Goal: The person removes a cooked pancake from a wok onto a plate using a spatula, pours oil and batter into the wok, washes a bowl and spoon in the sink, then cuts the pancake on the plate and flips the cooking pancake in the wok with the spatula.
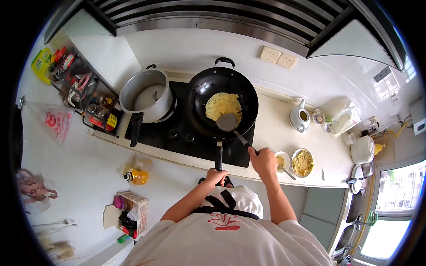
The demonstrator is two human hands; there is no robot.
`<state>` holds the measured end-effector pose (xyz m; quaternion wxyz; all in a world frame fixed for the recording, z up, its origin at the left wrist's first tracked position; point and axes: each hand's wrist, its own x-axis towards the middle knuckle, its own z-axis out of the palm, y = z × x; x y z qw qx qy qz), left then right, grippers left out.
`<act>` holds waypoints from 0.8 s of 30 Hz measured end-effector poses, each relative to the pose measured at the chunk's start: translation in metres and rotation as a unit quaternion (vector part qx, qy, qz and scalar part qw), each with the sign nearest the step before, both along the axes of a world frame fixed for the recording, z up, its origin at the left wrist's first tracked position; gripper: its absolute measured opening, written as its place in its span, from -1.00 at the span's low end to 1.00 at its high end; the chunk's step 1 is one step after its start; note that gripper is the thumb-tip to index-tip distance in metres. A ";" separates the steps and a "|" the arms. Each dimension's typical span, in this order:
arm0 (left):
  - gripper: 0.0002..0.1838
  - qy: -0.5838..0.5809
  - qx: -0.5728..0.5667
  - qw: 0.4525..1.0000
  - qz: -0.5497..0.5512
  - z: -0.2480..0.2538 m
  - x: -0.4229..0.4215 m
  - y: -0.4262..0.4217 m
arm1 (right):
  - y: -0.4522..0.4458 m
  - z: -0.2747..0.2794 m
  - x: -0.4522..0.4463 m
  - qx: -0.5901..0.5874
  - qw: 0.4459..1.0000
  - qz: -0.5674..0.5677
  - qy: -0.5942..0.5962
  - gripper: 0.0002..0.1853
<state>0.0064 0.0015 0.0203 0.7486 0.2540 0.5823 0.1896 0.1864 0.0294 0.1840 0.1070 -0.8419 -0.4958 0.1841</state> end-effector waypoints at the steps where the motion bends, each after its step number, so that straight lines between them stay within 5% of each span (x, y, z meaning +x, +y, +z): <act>1: -0.69 0.001 0.000 1.000 -0.001 0.001 -0.001 -0.001 | 0.001 0.008 0.004 0.009 1.000 0.011 -0.012 -0.42; 6: -0.68 -0.001 -0.004 1.000 0.001 -0.001 0.001 0.001 | 0.028 0.060 0.033 -0.002 0.999 0.050 -0.001 -0.44; 10: -0.67 0.007 0.012 1.000 -0.001 -0.008 0.001 0.001 | 0.058 0.119 0.024 -0.021 0.965 0.151 -0.215 -0.54; 13: -0.68 0.008 0.013 1.000 -0.003 -0.012 0.003 -0.001 | 0.084 0.158 -0.004 -0.173 0.954 0.145 -0.198 -0.69; 24: -0.69 0.001 0.024 1.000 0.014 -0.019 0.003 -0.001 | 0.133 0.169 -0.050 -0.309 0.869 0.231 -0.309 -0.77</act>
